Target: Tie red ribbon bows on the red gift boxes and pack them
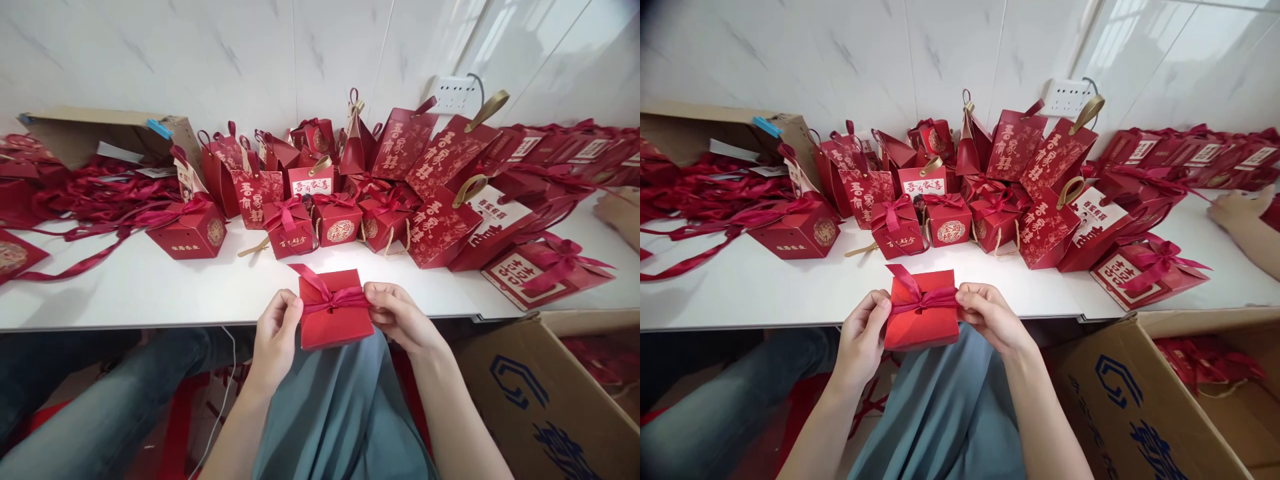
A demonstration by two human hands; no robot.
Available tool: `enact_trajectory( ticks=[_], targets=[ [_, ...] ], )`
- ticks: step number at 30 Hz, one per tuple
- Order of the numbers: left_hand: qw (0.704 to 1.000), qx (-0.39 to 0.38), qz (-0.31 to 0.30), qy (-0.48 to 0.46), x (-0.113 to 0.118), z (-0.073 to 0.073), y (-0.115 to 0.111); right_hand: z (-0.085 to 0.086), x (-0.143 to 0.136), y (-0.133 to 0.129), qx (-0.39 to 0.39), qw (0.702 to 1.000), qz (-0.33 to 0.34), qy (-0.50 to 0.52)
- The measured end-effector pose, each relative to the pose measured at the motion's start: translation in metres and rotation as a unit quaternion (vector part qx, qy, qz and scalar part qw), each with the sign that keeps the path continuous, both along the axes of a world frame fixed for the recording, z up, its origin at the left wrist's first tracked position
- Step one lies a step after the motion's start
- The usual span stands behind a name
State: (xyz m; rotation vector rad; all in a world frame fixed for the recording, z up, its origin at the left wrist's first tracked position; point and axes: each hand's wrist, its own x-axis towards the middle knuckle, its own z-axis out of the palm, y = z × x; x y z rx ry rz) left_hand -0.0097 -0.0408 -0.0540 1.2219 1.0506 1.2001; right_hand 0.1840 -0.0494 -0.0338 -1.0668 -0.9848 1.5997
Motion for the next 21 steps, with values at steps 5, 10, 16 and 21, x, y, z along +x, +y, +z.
enact_trajectory(
  ticks=[5, 10, 16, 21],
  targets=[
    [0.999, -0.001, -0.012, 0.045, -0.003, 0.008, 0.004, -0.007, 0.007, 0.001, 0.030, 0.999, -0.020, -0.021],
    [0.992, 0.013, -0.010, 0.124, -0.003, 0.023, 0.009, -0.008, 0.015, -0.011, 0.011, 0.997, -0.007, -0.070],
    [0.979, 0.123, 0.009, 0.161, -0.001, 0.034, 0.010, -0.007, 0.007, -0.002, -0.022, 0.999, -0.045, 0.000],
    [0.921, 0.262, -0.041, 0.287, -0.003, 0.040, 0.005, 0.000, 0.003, 0.014, 0.018, 0.997, -0.072, 0.002]
  ],
)
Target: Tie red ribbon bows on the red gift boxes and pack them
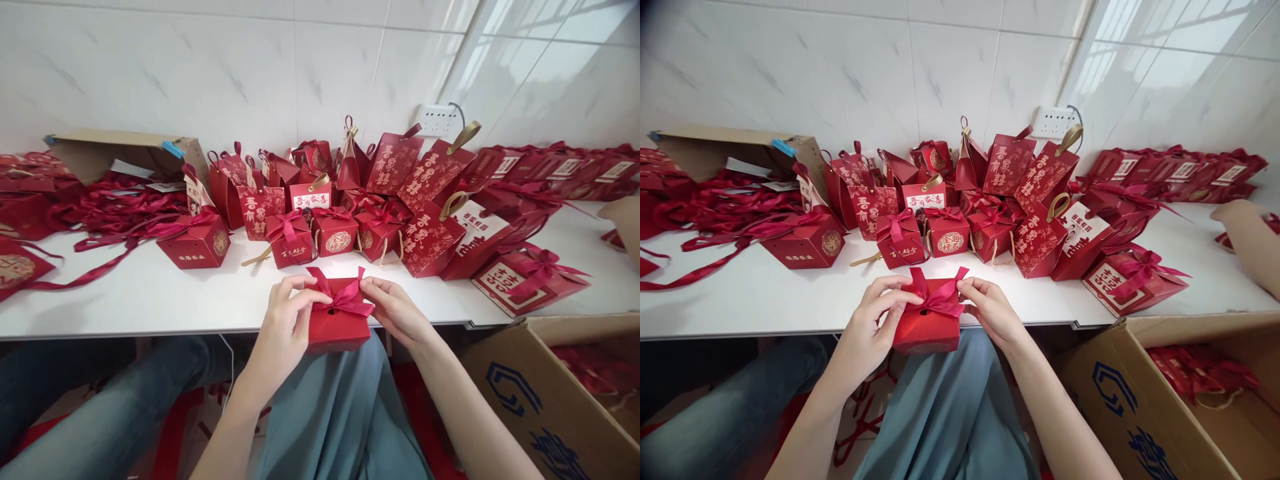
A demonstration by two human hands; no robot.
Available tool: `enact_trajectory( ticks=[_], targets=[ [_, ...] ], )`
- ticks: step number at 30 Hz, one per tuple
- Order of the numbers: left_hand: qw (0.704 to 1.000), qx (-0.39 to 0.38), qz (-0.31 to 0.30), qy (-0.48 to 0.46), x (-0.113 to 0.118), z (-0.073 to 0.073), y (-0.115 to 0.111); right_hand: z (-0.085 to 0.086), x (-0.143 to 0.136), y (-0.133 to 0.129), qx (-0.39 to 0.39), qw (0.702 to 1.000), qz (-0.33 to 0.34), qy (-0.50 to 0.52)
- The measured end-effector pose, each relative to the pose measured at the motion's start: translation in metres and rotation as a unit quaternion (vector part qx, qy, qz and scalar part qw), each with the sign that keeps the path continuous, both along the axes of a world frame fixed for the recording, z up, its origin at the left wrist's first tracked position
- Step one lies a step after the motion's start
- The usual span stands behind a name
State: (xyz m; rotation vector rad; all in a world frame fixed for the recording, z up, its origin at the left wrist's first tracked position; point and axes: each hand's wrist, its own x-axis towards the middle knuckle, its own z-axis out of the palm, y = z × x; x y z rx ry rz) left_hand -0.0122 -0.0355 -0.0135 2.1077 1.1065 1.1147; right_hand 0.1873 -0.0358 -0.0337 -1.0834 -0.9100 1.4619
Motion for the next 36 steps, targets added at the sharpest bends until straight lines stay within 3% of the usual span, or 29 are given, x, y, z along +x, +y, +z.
enact_trajectory(
  ticks=[6, 10, 16, 18, 21, 25, 30, 36],
  targets=[
    [0.995, 0.066, -0.026, 0.067, -0.003, -0.002, -0.002, 0.018, -0.002, 0.018, 0.061, 0.989, -0.060, -0.123],
    [0.993, 0.087, -0.028, 0.071, -0.004, -0.004, -0.002, 0.027, -0.007, 0.037, 0.073, 0.989, -0.066, -0.108],
    [0.993, 0.080, -0.033, 0.080, -0.004, -0.005, -0.001, 0.029, -0.013, 0.065, 0.029, 0.971, 0.046, -0.234],
    [0.993, 0.070, -0.033, 0.085, -0.005, -0.005, 0.000, 0.026, -0.009, 0.066, 0.017, 0.962, 0.053, -0.268],
    [0.994, 0.052, -0.030, 0.087, -0.005, -0.005, 0.000, 0.019, 0.002, 0.053, 0.018, 0.949, -0.008, -0.315],
    [0.997, 0.026, -0.028, 0.065, -0.004, -0.006, 0.004, 0.014, 0.013, 0.009, 0.043, 0.935, -0.095, -0.340],
    [0.999, -0.020, -0.008, -0.032, -0.001, -0.009, 0.008, 0.019, -0.004, -0.040, 0.054, 0.937, -0.036, -0.342],
    [0.967, -0.142, 0.120, -0.176, 0.002, -0.016, -0.005, 0.021, -0.018, -0.042, 0.055, 0.938, -0.021, -0.341]
  ],
)
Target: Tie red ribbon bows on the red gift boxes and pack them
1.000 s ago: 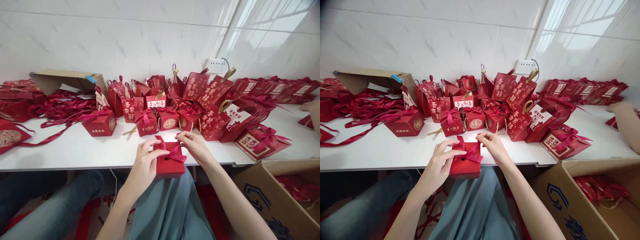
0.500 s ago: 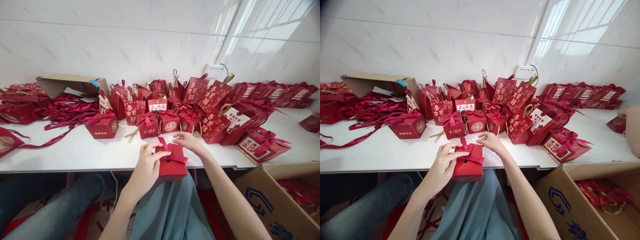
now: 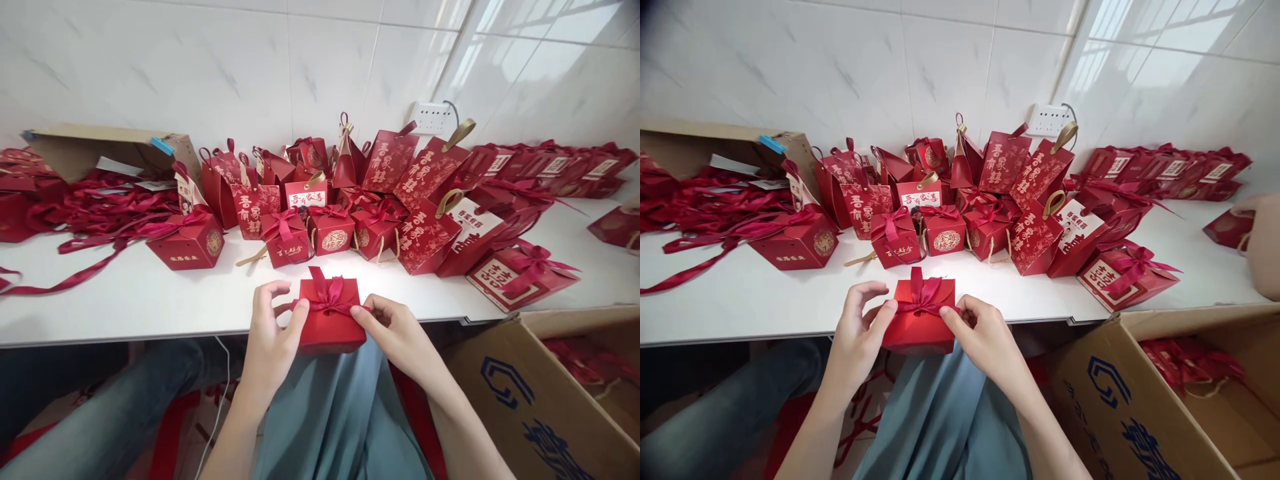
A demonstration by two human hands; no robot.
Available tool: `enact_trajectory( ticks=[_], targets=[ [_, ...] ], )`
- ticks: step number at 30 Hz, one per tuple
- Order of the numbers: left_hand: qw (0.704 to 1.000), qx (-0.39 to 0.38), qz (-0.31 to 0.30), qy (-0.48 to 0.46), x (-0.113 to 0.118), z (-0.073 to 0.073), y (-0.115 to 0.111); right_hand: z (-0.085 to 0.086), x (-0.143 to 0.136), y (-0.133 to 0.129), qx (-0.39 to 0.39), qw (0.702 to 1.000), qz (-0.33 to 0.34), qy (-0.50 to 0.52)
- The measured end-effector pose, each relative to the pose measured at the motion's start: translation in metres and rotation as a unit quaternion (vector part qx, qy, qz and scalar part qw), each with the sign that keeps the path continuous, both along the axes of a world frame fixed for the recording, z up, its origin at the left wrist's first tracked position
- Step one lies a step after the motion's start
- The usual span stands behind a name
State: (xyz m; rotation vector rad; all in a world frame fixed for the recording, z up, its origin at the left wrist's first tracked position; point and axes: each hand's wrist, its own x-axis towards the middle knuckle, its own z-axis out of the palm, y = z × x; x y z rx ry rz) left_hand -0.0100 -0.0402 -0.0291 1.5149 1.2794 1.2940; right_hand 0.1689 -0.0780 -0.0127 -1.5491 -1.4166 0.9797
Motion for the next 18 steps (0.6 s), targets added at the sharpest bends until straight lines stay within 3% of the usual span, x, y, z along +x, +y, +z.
enact_trajectory(
  ticks=[5, 10, 18],
  targets=[
    [0.994, -0.103, -0.018, -0.020, 0.001, 0.003, -0.008, -0.004, -0.001, 0.009, 0.004, 0.991, 0.042, 0.124],
    [0.994, -0.089, -0.042, -0.043, 0.002, 0.002, -0.001, -0.010, -0.001, 0.013, -0.027, 0.966, 0.042, 0.253],
    [0.985, -0.073, -0.048, -0.147, 0.009, -0.022, 0.001, -0.023, 0.003, 0.021, -0.065, 0.917, 0.030, 0.392]
  ],
)
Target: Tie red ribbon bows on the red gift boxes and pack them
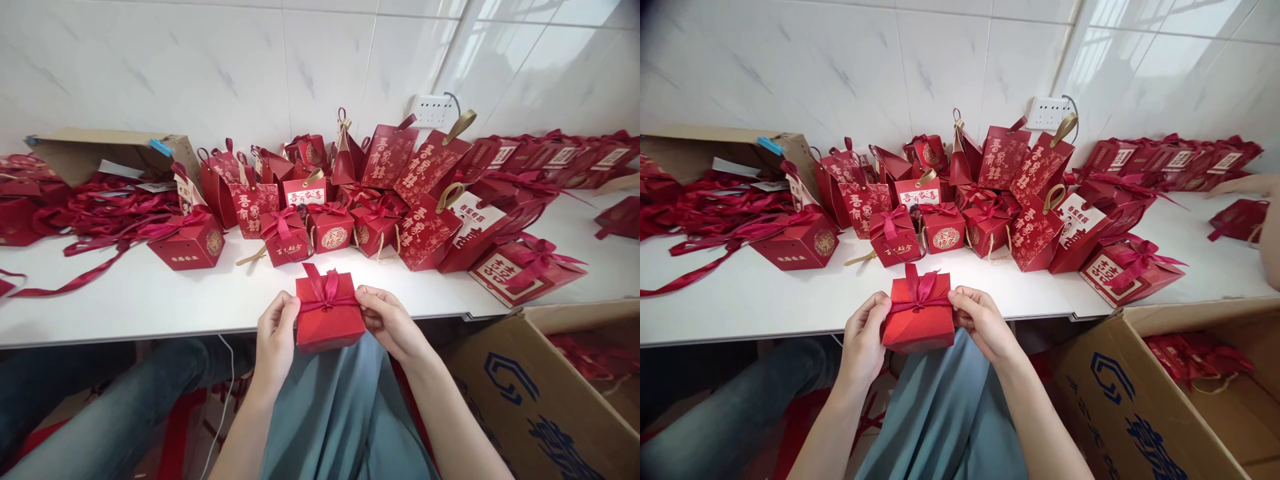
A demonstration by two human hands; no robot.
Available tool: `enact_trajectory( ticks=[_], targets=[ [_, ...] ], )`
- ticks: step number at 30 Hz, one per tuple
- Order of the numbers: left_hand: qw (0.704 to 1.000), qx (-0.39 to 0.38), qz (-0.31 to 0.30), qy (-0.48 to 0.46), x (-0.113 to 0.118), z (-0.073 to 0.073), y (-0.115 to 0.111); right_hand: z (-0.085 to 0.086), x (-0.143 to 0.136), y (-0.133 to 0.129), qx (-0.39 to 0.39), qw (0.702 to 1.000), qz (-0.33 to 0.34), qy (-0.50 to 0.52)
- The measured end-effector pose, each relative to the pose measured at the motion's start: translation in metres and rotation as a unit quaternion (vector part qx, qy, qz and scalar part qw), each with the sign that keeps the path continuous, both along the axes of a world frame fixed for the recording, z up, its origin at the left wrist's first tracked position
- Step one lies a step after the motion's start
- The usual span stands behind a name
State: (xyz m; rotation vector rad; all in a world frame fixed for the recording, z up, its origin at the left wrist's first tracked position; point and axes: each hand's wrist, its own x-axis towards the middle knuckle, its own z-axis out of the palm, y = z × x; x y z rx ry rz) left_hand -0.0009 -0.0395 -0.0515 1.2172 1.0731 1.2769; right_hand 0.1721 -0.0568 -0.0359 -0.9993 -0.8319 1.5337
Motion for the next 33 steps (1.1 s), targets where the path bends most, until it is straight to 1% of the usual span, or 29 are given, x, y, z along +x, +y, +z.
enact_trajectory(
  ticks=[5, 7, 9, 12, 14, 15, 16, 17, 18, 20, 21, 22, 23, 24, 26, 28, 30, 31, 33],
  targets=[
    [0.997, 0.024, 0.051, 0.047, 0.003, -0.003, -0.002, -0.001, 0.000, 0.006, -0.019, 1.000, -0.004, 0.008],
    [0.996, 0.042, 0.054, 0.060, 0.003, -0.003, -0.001, -0.001, 0.000, 0.006, -0.009, 1.000, -0.008, -0.008],
    [0.995, 0.056, 0.055, 0.060, 0.004, -0.002, 0.001, -0.002, -0.001, 0.002, 0.021, 0.999, -0.020, -0.040],
    [0.994, 0.071, 0.077, 0.021, 0.007, -0.002, 0.006, -0.003, -0.002, -0.010, 0.110, 0.985, -0.040, -0.127],
    [0.994, 0.077, 0.083, -0.006, 0.009, -0.004, 0.007, -0.004, -0.001, -0.018, 0.160, 0.962, -0.027, -0.221],
    [0.993, 0.080, 0.083, -0.011, 0.010, -0.005, 0.007, -0.005, 0.000, -0.019, 0.174, 0.947, -0.019, -0.271],
    [0.993, 0.086, 0.086, -0.012, 0.010, -0.007, 0.006, -0.005, 0.003, -0.018, 0.181, 0.930, -0.026, -0.318],
    [0.991, 0.095, 0.093, -0.014, 0.010, -0.010, 0.004, -0.006, 0.006, -0.016, 0.184, 0.914, -0.059, -0.358],
    [0.988, 0.109, 0.105, -0.014, 0.009, -0.013, 0.002, -0.006, 0.011, -0.012, 0.186, 0.895, -0.125, -0.387],
    [0.980, 0.145, 0.135, -0.007, 0.006, -0.019, -0.005, -0.006, 0.022, -0.002, 0.182, 0.839, -0.303, -0.413],
    [0.976, 0.161, 0.147, -0.002, 0.005, -0.023, -0.008, -0.006, 0.027, 0.002, 0.176, 0.813, -0.374, -0.411],
    [0.972, 0.175, 0.159, 0.002, 0.003, -0.026, -0.011, -0.006, 0.031, 0.004, 0.171, 0.799, -0.415, -0.399],
    [0.967, 0.187, 0.170, 0.000, 0.002, -0.029, -0.013, -0.006, 0.034, 0.005, 0.168, 0.802, -0.423, -0.386],
    [0.963, 0.197, 0.183, -0.009, 0.001, -0.030, -0.015, -0.006, 0.036, 0.005, 0.171, 0.817, -0.405, -0.374],
    [0.957, 0.206, 0.200, -0.030, 0.000, -0.030, -0.016, -0.009, 0.036, 0.002, 0.188, 0.847, -0.342, -0.361],
    [0.961, 0.193, 0.197, -0.013, 0.001, -0.024, -0.011, -0.014, 0.034, 0.001, 0.211, 0.855, -0.278, -0.382],
    [0.974, 0.159, 0.159, 0.041, 0.003, -0.013, -0.002, -0.018, 0.033, 0.006, 0.226, 0.856, -0.215, -0.412],
    [0.980, 0.135, 0.129, 0.071, 0.005, -0.007, 0.004, -0.019, 0.034, 0.011, 0.228, 0.858, -0.184, -0.421],
    [0.987, 0.074, 0.056, 0.134, 0.008, 0.003, 0.017, -0.019, 0.037, 0.023, 0.225, 0.873, -0.120, -0.415]
  ],
)
